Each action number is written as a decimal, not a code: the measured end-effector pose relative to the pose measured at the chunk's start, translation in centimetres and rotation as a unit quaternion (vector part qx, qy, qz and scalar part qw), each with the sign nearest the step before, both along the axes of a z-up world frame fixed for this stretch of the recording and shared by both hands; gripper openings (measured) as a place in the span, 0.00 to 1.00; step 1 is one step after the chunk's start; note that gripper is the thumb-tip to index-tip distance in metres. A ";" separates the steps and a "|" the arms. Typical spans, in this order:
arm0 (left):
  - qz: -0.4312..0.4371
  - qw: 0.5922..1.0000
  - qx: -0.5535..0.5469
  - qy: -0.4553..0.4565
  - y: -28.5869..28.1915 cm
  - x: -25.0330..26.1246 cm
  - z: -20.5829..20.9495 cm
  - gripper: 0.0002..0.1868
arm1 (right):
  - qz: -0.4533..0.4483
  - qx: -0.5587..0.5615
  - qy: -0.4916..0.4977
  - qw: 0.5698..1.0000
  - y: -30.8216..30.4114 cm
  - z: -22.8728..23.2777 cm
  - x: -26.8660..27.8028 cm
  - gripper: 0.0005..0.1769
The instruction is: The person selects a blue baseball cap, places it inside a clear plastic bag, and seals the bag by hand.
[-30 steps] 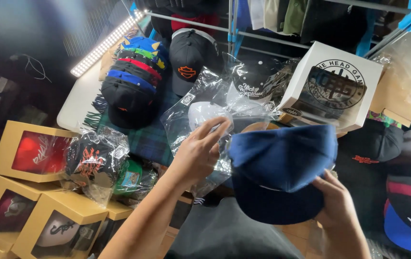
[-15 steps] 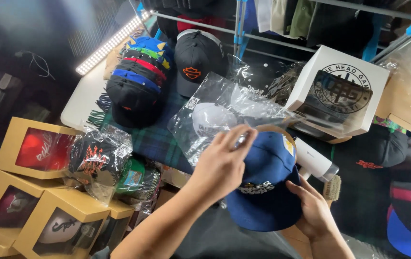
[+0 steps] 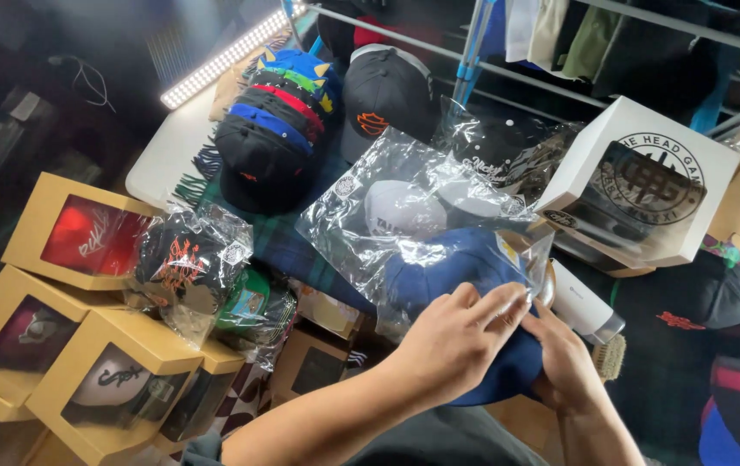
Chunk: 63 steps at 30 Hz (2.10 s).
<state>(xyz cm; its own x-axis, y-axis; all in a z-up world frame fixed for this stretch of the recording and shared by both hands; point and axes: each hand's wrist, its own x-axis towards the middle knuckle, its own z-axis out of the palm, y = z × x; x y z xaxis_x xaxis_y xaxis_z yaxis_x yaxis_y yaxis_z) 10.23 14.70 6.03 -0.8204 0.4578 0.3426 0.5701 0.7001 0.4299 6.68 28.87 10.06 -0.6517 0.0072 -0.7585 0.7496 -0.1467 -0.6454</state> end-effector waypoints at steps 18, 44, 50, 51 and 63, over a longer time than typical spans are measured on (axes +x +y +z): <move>0.083 0.994 -0.026 0.063 -2.7 0.3 0.0 0.22 | 0.006 -0.051 0.128 0.990 -0.9 -3.8 -1.2 0.35; 0.194 0.969 -0.146 0.050 0.1 -1.8 -0.5 0.29 | 0.028 -0.093 0.068 0.993 -1.6 -2.8 -0.8 0.34; 0.047 0.985 -0.146 -0.073 1.0 -0.5 1.2 0.31 | -0.037 -0.039 0.087 0.995 0.7 -7.2 -1.6 0.16; 0.050 0.985 -0.147 -0.073 1.2 -0.2 0.3 0.31 | -0.034 -0.041 0.088 0.995 0.9 -6.7 -1.6 0.16; -0.073 0.995 -0.037 -0.058 1.5 -0.5 0.3 0.29 | 0.299 0.432 0.409 0.746 13.7 -20.3 0.4 0.53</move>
